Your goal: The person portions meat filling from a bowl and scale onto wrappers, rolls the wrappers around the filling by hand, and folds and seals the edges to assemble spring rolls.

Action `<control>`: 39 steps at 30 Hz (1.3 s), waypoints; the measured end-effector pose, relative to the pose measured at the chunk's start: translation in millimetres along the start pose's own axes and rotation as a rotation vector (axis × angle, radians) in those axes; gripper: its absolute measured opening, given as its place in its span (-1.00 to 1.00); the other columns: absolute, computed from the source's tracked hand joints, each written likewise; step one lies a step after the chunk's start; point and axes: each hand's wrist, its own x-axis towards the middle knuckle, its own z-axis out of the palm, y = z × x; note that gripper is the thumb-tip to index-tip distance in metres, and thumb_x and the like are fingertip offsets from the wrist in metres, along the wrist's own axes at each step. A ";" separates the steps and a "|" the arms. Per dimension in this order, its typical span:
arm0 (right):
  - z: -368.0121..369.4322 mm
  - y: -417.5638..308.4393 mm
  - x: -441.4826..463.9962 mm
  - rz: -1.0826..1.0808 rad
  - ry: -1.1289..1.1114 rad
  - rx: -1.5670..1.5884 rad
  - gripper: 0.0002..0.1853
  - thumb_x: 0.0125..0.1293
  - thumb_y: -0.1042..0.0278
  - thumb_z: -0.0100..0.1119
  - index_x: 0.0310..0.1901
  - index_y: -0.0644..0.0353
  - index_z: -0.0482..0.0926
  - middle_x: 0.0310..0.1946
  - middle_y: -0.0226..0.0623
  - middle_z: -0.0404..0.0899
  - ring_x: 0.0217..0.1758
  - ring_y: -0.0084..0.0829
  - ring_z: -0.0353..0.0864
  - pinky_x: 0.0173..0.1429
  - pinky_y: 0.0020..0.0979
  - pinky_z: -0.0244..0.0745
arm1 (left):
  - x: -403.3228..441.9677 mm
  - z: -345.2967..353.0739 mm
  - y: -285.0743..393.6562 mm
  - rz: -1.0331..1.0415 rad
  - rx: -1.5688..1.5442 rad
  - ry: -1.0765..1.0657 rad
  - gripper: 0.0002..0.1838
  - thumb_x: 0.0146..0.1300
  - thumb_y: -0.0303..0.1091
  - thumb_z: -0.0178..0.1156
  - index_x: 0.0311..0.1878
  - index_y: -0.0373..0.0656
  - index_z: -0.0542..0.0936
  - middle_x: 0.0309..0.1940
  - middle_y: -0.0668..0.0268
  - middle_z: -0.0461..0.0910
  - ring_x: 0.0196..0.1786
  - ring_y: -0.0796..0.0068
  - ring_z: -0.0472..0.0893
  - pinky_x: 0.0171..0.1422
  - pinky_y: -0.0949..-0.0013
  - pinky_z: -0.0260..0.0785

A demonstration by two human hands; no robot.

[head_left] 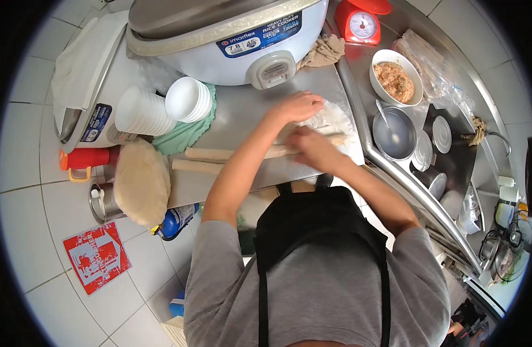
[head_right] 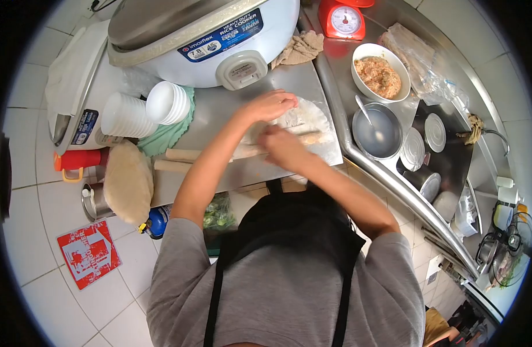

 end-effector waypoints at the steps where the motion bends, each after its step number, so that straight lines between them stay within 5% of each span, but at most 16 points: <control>1: -13.9 8.1 -15.0 -0.010 0.073 -0.036 -0.78 -0.08 0.44 0.31 -0.32 0.22 0.56 -0.24 -0.14 0.51 -0.05 -0.11 0.52 0.02 -0.19 0.48 | -1.5 3.1 -0.6 0.005 0.019 0.020 -0.60 0.32 -0.10 -0.19 -0.08 -0.10 0.58 -0.08 0.13 0.51 0.04 0.19 0.48 0.17 0.25 0.28; 4: -43.5 41.6 -41.9 0.204 -0.034 -0.122 -0.81 -0.06 0.46 0.27 -0.34 0.20 0.56 -0.29 -0.21 0.52 -0.10 -0.14 0.52 -0.03 -0.19 0.49 | -1.6 -1.2 1.7 0.003 -0.008 -0.029 -0.60 0.32 -0.10 -0.18 -0.08 -0.11 0.58 -0.07 0.14 0.51 0.05 0.19 0.48 0.17 0.25 0.28; 21: -55.6 49.4 -43.1 0.076 -0.078 -0.091 -0.69 -0.13 0.41 0.41 -0.30 0.26 0.55 -0.29 -0.20 0.54 -0.09 -0.14 0.54 -0.02 -0.21 0.49 | -2.6 -2.5 4.2 -0.021 0.021 0.004 -0.60 0.33 -0.08 -0.16 -0.05 -0.08 0.57 -0.07 0.15 0.51 0.06 0.19 0.48 0.17 0.25 0.28; 39: -26.8 18.5 -18.0 -0.008 -0.104 0.032 -0.79 -0.11 0.47 0.35 -0.38 0.25 0.56 -0.29 -0.20 0.54 -0.13 -0.15 0.55 -0.06 -0.21 0.51 | -0.7 1.2 -4.5 0.013 0.020 0.002 -0.56 0.35 -0.02 -0.19 -0.01 -0.08 0.56 -0.05 0.12 0.51 0.09 0.13 0.46 0.22 0.22 0.24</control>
